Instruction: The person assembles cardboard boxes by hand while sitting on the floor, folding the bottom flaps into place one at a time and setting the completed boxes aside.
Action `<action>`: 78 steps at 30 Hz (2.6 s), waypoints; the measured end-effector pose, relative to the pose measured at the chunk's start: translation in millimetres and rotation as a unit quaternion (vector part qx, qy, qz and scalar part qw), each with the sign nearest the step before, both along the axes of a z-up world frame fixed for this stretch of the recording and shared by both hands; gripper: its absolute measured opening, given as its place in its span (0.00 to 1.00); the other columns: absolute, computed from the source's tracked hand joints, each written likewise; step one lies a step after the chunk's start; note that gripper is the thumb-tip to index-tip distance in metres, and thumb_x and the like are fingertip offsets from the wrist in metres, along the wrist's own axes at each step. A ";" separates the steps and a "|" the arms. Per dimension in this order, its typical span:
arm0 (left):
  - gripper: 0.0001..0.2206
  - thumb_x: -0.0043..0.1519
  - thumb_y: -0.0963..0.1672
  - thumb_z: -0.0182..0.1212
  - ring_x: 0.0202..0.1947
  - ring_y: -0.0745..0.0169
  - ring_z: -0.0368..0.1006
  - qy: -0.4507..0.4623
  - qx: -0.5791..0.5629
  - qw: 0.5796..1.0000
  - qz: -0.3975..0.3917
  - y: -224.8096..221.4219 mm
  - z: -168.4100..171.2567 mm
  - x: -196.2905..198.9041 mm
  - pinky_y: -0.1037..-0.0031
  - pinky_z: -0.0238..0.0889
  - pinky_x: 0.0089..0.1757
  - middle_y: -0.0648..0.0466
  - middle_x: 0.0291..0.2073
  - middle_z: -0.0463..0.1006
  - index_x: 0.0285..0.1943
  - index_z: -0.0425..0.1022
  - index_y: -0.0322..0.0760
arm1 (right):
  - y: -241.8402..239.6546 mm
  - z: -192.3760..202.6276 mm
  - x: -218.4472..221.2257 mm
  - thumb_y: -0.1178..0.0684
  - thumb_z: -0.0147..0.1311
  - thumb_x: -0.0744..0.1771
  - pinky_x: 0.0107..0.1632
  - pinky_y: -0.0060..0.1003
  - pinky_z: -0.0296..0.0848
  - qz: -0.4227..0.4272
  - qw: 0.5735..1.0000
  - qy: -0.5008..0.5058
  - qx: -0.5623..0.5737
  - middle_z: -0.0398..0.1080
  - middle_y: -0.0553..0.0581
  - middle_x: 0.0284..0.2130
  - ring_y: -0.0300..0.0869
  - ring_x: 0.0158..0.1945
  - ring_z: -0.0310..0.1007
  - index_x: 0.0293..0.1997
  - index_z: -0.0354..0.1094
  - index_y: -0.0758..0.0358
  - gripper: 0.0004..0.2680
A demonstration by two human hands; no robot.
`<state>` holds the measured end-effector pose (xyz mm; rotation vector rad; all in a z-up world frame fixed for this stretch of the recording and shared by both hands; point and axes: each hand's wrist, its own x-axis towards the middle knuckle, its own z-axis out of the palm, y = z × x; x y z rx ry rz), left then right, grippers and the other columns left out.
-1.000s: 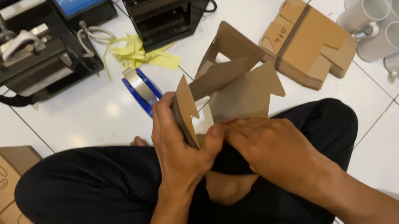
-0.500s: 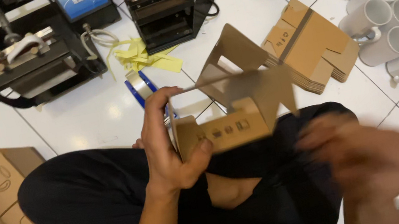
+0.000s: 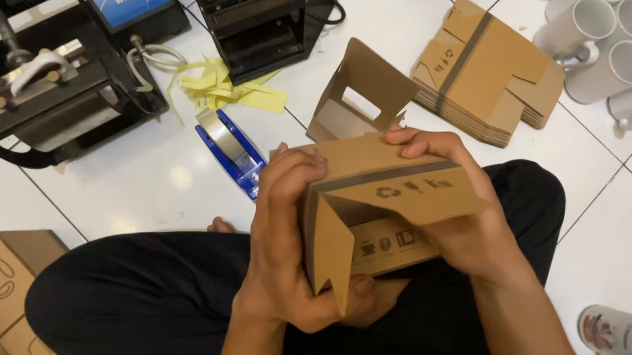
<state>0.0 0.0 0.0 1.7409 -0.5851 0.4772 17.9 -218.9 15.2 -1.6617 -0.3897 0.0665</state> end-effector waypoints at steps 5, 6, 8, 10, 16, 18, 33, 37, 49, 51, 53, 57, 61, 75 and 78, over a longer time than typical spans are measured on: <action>0.40 0.56 0.61 0.55 0.66 0.40 0.63 0.009 0.022 0.999 -0.026 3.9 -0.5 4.3 0.48 0.53 0.69 0.42 0.60 0.63 0.66 0.56 0.28 | 2.2 -4.8 4.1 0.47 0.57 0.68 0.79 0.52 0.54 -0.037 0.999 -0.032 0.000 0.65 0.61 0.59 0.47 0.69 0.62 0.54 0.60 0.59 0.14; 0.44 0.57 0.64 0.50 0.70 0.39 0.56 0.040 0.013 0.997 -0.068 5.2 0.5 4.6 0.48 0.48 0.72 0.41 0.64 0.60 0.69 0.53 0.27 | -0.2 -5.8 4.7 0.50 0.58 0.67 0.78 0.50 0.55 -0.045 0.998 -0.040 -0.029 0.65 0.60 0.60 0.47 0.69 0.63 0.54 0.60 0.58 0.13; 0.48 0.57 0.66 0.45 0.75 0.37 0.50 0.072 0.006 0.992 -0.108 6.7 4.8 2.6 0.47 0.42 0.75 0.41 0.68 0.56 0.73 0.50 0.26 | -2.1 -4.8 4.7 0.52 0.58 0.66 0.76 0.47 0.56 -0.051 0.996 -0.047 -0.057 0.65 0.59 0.60 0.47 0.69 0.63 0.54 0.60 0.58 0.14; 0.51 0.68 0.72 0.24 0.83 0.41 0.30 0.142 -0.072 0.969 -0.189 7.9 11.0 0.7 0.46 0.23 0.78 0.40 0.79 0.41 0.79 0.41 0.28 | -0.6 -0.3 6.4 0.61 0.58 0.64 0.70 0.44 0.61 -0.099 0.989 -0.029 -0.105 0.67 0.62 0.60 0.51 0.70 0.65 0.53 0.61 0.57 0.14; 0.26 0.65 0.45 0.59 0.81 0.45 0.43 0.208 -0.115 0.969 -0.065 -4.7 10.0 7.5 0.57 0.39 0.73 0.43 0.75 0.53 0.71 0.55 0.40 | 14.1 13.5 11.4 0.66 0.51 0.62 0.72 0.44 0.60 -0.096 0.986 -0.050 -0.128 0.67 0.60 0.59 0.52 0.71 0.63 0.53 0.61 0.58 0.16; 0.25 0.62 0.43 0.62 0.74 0.52 0.53 0.245 -0.105 0.963 -0.026 -5.8 14.9 12.0 0.65 0.47 0.68 0.46 0.70 0.60 0.68 0.58 0.41 | 16.7 16.6 14.1 0.67 0.45 0.57 0.74 0.48 0.56 -0.090 0.984 -0.062 -0.143 0.67 0.62 0.58 0.55 0.71 0.62 0.53 0.61 0.60 0.19; 0.45 0.54 0.47 0.70 0.76 0.49 0.48 0.259 0.004 0.963 -0.074 9.3 37.6 12.4 0.62 0.43 0.69 0.42 0.76 0.51 0.78 0.44 0.34 | 9.6 9.8 12.9 0.59 0.58 0.63 0.71 0.45 0.62 -0.138 0.981 -0.054 -0.124 0.68 0.57 0.55 0.53 0.71 0.64 0.53 0.61 0.58 0.14; 0.29 0.59 0.49 0.62 0.66 0.51 0.67 0.148 -0.166 0.962 0.158 -0.9 20.7 2.1 0.66 0.62 0.66 0.45 0.60 0.67 0.66 0.61 0.29 | 7.4 6.7 19.9 0.61 0.57 0.67 0.65 0.34 0.68 -0.220 0.973 -0.020 -0.062 0.69 0.57 0.54 0.42 0.61 0.69 0.51 0.62 0.58 0.10; 0.18 0.63 0.45 0.59 0.55 0.57 0.75 0.257 -0.265 0.925 0.091 -67.6 -5.5 -10.1 0.66 0.69 0.55 0.44 0.52 0.78 0.60 0.65 0.31 | 45.4 1.9 17.6 0.56 0.62 0.62 0.54 0.33 0.75 -0.381 0.900 0.200 0.069 0.76 0.54 0.45 0.39 0.49 0.75 0.58 0.66 0.58 0.19; 0.18 0.66 0.45 0.55 0.58 0.55 0.74 0.262 -0.270 0.923 0.081 -65.5 5.4 -2.5 0.67 0.67 0.59 0.44 0.56 0.78 0.62 0.67 0.31 | 52.2 4.8 11.0 0.54 0.63 0.62 0.52 0.34 0.77 -0.359 0.906 0.216 0.055 0.78 0.56 0.44 0.39 0.47 0.77 0.55 0.67 0.60 0.17; 0.18 0.68 0.45 0.51 0.62 0.53 0.73 0.267 -0.274 0.921 0.072 -57.8 14.2 4.0 0.67 0.64 0.63 0.44 0.60 0.78 0.64 0.69 0.30 | 54.1 5.5 4.8 0.53 0.63 0.62 0.50 0.34 0.79 -0.335 0.912 0.232 0.041 0.80 0.57 0.43 0.40 0.46 0.79 0.51 0.67 0.61 0.15; 0.17 0.66 0.45 0.50 0.59 0.58 0.76 0.312 -0.177 0.929 0.093 -34.3 19.6 15.3 0.71 0.61 0.61 0.49 0.56 0.82 0.61 0.74 0.36 | 29.0 -8.1 0.9 0.45 0.65 0.60 0.62 0.37 0.65 -0.127 0.984 0.107 0.061 0.70 0.60 0.55 0.43 0.59 0.68 0.63 0.58 0.67 0.28; 0.18 0.60 0.47 0.54 0.56 0.66 0.75 0.430 -0.044 0.895 0.112 -12.1 20.4 18.8 0.75 0.54 0.59 0.57 0.54 0.84 0.60 0.74 0.42 | -22.5 -18.2 9.4 0.47 0.47 0.71 0.72 0.47 0.59 -0.080 0.961 0.088 0.249 0.60 0.58 0.69 0.55 0.78 0.55 0.60 0.62 0.52 0.11; 0.12 0.60 0.41 0.64 0.36 0.60 0.81 0.446 -0.277 0.845 -0.104 -12.2 19.3 13.8 0.69 0.76 0.40 0.46 0.37 0.85 0.50 0.79 0.26 | -2.5 3.7 28.1 0.45 0.58 0.64 0.77 0.46 0.53 0.070 0.993 -0.028 0.094 0.49 0.66 0.75 0.51 0.79 0.50 0.69 0.56 0.65 0.26; 0.09 0.60 0.41 0.63 0.33 0.59 0.84 0.449 -0.239 0.860 -0.047 -14.9 25.3 16.6 0.69 0.78 0.38 0.45 0.32 0.88 0.43 0.81 0.27 | 4.8 18.9 22.2 0.27 0.59 0.63 0.76 0.46 0.47 0.100 0.994 -0.004 0.052 0.38 0.67 0.78 0.50 0.81 0.38 0.72 0.51 0.65 0.37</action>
